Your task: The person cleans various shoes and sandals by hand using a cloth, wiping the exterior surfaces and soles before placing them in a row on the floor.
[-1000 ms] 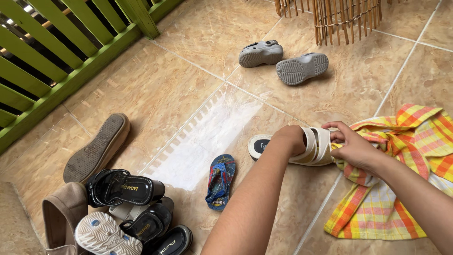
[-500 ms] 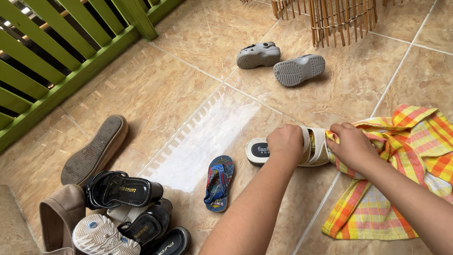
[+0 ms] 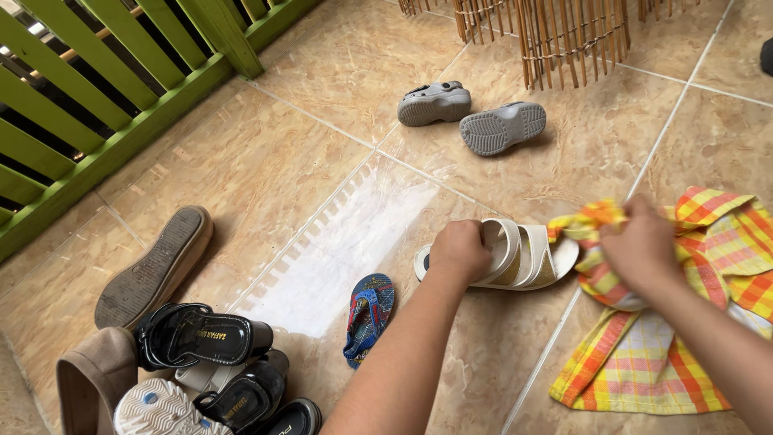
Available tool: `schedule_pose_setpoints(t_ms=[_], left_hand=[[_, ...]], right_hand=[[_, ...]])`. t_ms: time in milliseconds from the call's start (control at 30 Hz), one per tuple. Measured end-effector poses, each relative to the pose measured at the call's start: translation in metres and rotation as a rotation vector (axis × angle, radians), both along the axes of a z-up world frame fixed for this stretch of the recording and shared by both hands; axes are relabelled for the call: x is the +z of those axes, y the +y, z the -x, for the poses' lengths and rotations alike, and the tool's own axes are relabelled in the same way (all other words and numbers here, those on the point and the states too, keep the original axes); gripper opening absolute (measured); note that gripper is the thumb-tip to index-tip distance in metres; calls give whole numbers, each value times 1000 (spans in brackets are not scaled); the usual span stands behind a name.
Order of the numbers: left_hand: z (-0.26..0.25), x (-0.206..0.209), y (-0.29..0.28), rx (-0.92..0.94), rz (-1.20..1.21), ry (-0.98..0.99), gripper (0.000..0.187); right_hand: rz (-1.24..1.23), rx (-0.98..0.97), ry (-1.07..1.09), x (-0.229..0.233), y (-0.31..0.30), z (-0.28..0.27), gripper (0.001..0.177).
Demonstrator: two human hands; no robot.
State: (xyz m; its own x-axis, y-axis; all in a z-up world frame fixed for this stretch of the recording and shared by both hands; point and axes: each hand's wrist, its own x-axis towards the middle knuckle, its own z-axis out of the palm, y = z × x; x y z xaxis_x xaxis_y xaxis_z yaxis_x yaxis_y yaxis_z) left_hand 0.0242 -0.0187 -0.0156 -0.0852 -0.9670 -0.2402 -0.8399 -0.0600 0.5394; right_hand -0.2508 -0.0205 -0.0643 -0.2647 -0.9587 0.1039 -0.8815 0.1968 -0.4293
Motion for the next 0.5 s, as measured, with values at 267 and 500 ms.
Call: schedule_pose_setpoints(t_ms=[267,500], left_hand=[[2,-25,-1,-44,58,-68,31],[0,-11,0,172,97,23,57]], right_hand=[[-306,146,-145,19,18,-14,38],[174,90,-107,63,11,-8,43]])
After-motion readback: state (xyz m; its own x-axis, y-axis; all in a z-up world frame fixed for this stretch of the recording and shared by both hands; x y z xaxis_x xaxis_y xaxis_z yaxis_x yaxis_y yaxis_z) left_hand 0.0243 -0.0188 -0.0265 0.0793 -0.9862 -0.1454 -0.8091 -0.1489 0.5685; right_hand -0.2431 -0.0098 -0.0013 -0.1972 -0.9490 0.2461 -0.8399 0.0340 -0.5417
